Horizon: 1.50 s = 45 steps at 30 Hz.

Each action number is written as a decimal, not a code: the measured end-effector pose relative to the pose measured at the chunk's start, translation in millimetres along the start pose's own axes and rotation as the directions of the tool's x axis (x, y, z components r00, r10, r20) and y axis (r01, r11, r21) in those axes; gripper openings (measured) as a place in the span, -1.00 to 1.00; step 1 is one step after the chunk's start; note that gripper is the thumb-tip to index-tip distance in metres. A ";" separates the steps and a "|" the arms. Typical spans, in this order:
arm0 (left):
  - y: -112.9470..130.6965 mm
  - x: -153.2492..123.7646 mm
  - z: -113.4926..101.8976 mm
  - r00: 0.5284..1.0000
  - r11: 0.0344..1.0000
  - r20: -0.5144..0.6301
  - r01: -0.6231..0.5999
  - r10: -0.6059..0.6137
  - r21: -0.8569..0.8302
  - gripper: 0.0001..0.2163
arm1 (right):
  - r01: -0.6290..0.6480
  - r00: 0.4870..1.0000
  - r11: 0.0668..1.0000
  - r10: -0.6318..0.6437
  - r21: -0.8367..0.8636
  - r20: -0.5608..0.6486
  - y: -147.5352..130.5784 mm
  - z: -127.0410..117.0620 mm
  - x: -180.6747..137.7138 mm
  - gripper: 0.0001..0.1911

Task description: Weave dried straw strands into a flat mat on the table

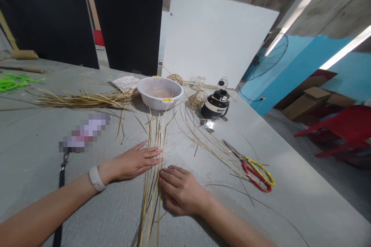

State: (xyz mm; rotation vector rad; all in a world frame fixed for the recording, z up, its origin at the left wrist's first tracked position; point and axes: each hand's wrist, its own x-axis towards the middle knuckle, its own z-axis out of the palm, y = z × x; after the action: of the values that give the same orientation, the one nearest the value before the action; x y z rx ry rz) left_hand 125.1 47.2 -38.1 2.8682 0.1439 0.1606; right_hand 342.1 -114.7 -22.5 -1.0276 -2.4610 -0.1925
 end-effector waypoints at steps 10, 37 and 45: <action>1.4 1.2 -1.1 0.999 1.000 0.043 -0.002 0.001 0.011 -0.61 | 0.020 1.000 0.999 -0.020 -0.029 -0.012 0.5 3.0 -4.6 -0.64; 4.5 0.6 -2.5 0.999 0.999 0.030 -0.035 0.035 -0.007 -0.60 | -0.047 0.998 0.999 0.047 -0.005 0.052 -2.3 -1.6 -2.9 -0.61; 4.0 0.2 -3.0 0.999 0.999 -0.001 -0.050 0.050 -0.011 -0.58 | -0.108 0.994 0.994 0.108 0.008 0.032 3.3 -6.4 -2.9 -0.54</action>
State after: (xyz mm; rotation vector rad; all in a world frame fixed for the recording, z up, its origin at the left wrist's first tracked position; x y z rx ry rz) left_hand 125.3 44.1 -34.1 2.8620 0.0717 0.1720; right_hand 348.5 -116.1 -18.4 -1.1646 -2.4244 -0.1305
